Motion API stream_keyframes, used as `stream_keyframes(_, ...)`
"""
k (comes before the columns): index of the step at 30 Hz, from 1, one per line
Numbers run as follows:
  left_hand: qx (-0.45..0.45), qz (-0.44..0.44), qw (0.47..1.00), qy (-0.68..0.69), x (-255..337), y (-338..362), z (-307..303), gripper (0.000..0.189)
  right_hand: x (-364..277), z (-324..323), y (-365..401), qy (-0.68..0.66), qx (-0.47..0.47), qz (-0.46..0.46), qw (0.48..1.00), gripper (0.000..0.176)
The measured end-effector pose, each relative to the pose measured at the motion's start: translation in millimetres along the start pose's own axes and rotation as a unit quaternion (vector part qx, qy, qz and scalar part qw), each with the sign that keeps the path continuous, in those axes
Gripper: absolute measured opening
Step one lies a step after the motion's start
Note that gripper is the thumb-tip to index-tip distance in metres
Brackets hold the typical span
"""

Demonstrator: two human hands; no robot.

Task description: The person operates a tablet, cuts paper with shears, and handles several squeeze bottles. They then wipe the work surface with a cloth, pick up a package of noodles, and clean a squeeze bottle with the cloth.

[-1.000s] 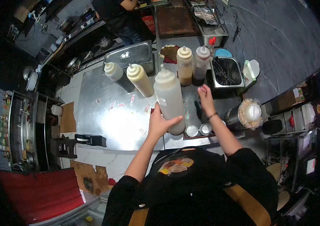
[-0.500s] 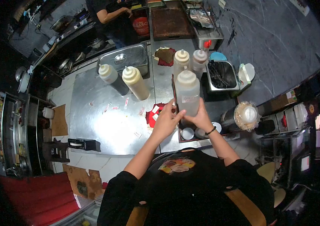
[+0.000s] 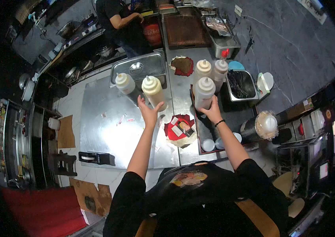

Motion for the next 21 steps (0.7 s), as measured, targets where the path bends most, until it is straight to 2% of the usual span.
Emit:
stream_keyframes(3, -0.027, 0.033, 0.999, 0.030, -4.2, -16.6, 9.0, 0.112, 7.9, 1.5, 0.0, -0.007, 0.007, 0.016, 1.000, 0.094)
stream_keyframes(6, -0.041, 0.111, 0.993, 0.027, 6.8, -21.8, 12.7, 0.105, 8.1, 0.5, 1.8, 0.029, -0.030, 0.037, 0.998, 0.099)
stream_keyframes(9, -0.097, 0.054, 0.992, 0.059, 8.7, -25.4, 18.0, 0.094, 3.5, -3.2, 5.6, 0.086, -0.041, 0.034, 0.995, 0.104)
stream_keyframes(10, -0.055, 0.035, 0.997, 0.042, 7.9, -23.7, 16.4, 0.083, -11.5, -9.0, 9.9, 0.100, -0.034, 0.082, 0.991, 0.103)
stream_keyframes(13, -0.019, 0.066, 0.997, 0.030, 2.0, -16.2, 14.6, 0.079, -40.1, -15.5, 36.3, 0.148, 0.067, 0.070, 0.984, 0.094)
stream_keyframes(15, -0.071, 0.089, 0.989, 0.090, 17.5, 12.9, 4.9, 0.071, -78.8, -10.6, 53.8, 0.119, 0.055, 0.004, 0.991, 0.087)
stream_keyframes(16, -0.089, 0.063, 0.991, 0.074, 30.4, 31.0, -2.8, 0.068, -95.9, -4.4, 61.1, 0.099, 0.045, -0.009, 0.994, 0.088)
stream_keyframes(17, -0.074, 0.077, 0.993, 0.046, 43.4, 47.8, -8.1, 0.068, -110.6, 4.7, 68.1, 0.077, 0.033, -0.021, 0.996, 0.089)
stream_keyframes(19, -0.096, 0.094, 0.989, 0.057, 49.0, 71.9, -8.2, 0.070, -125.8, 26.0, 77.7, 0.012, 0.010, 0.017, 1.000, 0.091)
stream_keyframes(21, -0.151, 0.076, 0.983, 0.072, 64.2, 96.5, -9.2, 0.073, -143.9, 36.2, 78.3, -0.024, 0.004, 0.024, 0.999, 0.097)
Point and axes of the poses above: each hand's wrist, its own y-axis away from the middle knuckle, its own z-axis out of the palm, x = y × z, the point moved 5 cm from there along -y, towards the middle knuckle, and after that the axes turned 13 degrees about -z, right-handed, at the moved point
